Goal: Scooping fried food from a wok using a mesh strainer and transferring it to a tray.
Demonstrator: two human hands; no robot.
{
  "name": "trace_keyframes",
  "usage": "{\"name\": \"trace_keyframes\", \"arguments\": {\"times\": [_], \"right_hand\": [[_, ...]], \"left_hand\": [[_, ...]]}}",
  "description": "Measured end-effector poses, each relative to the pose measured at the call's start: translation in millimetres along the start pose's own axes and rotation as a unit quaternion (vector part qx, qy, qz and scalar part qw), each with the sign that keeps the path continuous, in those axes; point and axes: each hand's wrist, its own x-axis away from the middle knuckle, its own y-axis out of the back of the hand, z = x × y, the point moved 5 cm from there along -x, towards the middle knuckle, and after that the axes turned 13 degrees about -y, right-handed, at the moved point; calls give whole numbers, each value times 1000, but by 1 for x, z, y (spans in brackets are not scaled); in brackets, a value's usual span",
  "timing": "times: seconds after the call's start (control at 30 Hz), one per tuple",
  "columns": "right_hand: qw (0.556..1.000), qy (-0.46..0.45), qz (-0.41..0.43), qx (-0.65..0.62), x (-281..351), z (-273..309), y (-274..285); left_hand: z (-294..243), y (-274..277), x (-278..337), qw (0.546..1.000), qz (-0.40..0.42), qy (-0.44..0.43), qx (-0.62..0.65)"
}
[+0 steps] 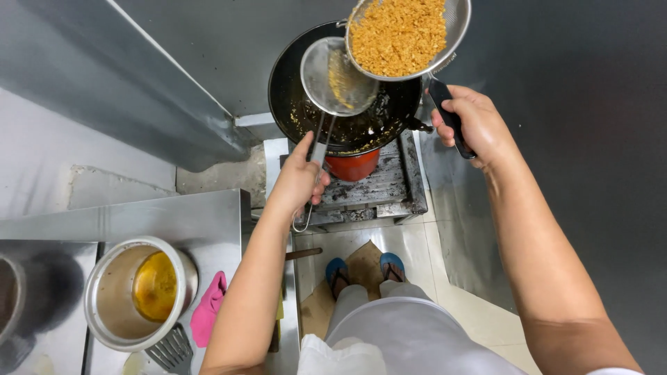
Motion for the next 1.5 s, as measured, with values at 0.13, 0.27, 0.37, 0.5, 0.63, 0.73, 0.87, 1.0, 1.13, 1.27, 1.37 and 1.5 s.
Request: {"name": "trace_keyframes", "arguments": {"times": [0.13,0.27,0.37,0.5,0.63,0.73,0.87,1.0,1.13,1.27,1.37,1.5], "right_hand": [[999,-15,-8,36,-21,-32,4],[1000,-24,-2,-3,-19,-54,-7],[998,-29,14,-46,-15,-63,-22],[996,-41,48,-69,-1,-59,-45],[995,-48,56,-69,-2,-64,-57],[995,-54,57,-67,-2,-65,-61],[996,-39,59,-53,0,-62,-62],[997,-41,49,-45,1,-56,-61],[998,-31,46,-33,-9,-66,-52],[998,-28,44,-26,-14,-53,-39],[999,-25,37,-17,-13,-37,-29],[999,-17,36,-7,-3,-4,-15]], "left_hand": [[10,26,2,990,-14,-22,-139],[-13,23,25,917,-20,-164,-362],[-16,6,42,881,-35,-211,-422],[16,-11,40,844,-87,-297,-438],[47,-11,21,777,-101,-368,-500],[50,-10,20,784,-112,-377,-480],[55,-5,21,777,-128,-392,-476],[48,-5,21,799,-123,-382,-449],[40,-2,22,822,-76,-345,-447],[4,21,18,905,-85,-304,-285],[8,54,-7,936,-115,-226,-243],[48,85,-61,969,-119,-83,-199]]}}
